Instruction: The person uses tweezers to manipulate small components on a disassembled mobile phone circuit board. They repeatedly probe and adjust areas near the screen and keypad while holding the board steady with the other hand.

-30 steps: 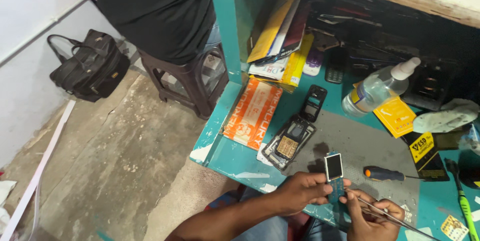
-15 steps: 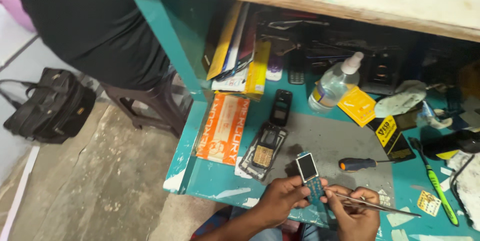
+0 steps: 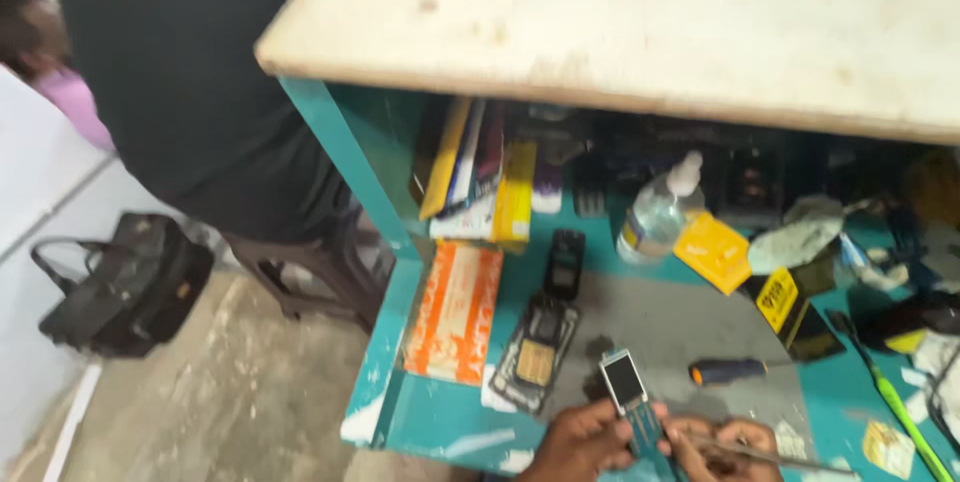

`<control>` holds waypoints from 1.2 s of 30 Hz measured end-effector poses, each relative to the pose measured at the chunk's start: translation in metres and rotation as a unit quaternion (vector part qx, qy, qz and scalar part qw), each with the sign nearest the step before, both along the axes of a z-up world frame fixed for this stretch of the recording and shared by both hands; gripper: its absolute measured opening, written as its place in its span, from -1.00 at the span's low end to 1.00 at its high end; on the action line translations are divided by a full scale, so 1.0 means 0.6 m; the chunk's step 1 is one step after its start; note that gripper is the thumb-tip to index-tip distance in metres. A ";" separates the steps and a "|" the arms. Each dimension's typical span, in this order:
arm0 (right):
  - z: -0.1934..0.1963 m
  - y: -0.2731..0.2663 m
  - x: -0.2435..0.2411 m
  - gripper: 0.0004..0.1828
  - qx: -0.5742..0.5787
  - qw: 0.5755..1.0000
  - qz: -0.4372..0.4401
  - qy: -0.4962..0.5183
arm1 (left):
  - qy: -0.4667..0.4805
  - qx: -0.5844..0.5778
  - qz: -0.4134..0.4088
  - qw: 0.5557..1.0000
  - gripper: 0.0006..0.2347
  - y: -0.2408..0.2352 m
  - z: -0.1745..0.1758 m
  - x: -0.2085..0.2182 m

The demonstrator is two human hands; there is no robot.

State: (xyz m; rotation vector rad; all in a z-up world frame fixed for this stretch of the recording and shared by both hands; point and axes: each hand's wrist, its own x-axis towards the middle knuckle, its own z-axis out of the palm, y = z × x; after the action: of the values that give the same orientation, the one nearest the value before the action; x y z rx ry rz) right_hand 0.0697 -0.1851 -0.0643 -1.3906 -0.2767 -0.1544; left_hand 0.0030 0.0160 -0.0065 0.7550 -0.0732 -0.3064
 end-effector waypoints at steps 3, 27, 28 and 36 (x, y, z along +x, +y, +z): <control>-0.003 -0.025 -0.044 -0.45 -0.018 0.998 -0.014 0.051 | 0.029 -0.002 0.000 1.000 -0.64 -0.025 -0.023 -0.028; 0.084 0.001 -0.056 -0.53 -0.002 0.997 0.022 0.079 | 0.037 0.008 0.058 0.998 -0.66 -0.013 0.000 -0.007; 0.087 0.001 -0.057 -0.53 -0.011 0.996 0.021 0.081 | 0.033 0.010 0.056 0.998 -0.66 -0.012 0.000 -0.007; 0.101 0.009 -0.057 -0.51 -0.010 0.993 0.033 0.113 | 0.026 0.036 0.050 0.998 -0.65 -0.007 -0.008 -0.007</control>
State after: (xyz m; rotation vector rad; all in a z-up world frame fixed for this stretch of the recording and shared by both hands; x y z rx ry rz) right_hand 0.0358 -0.1799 -0.0038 -1.4025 -0.1357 0.0603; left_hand -0.0011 0.0116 -0.0114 0.8184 0.0245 -0.2349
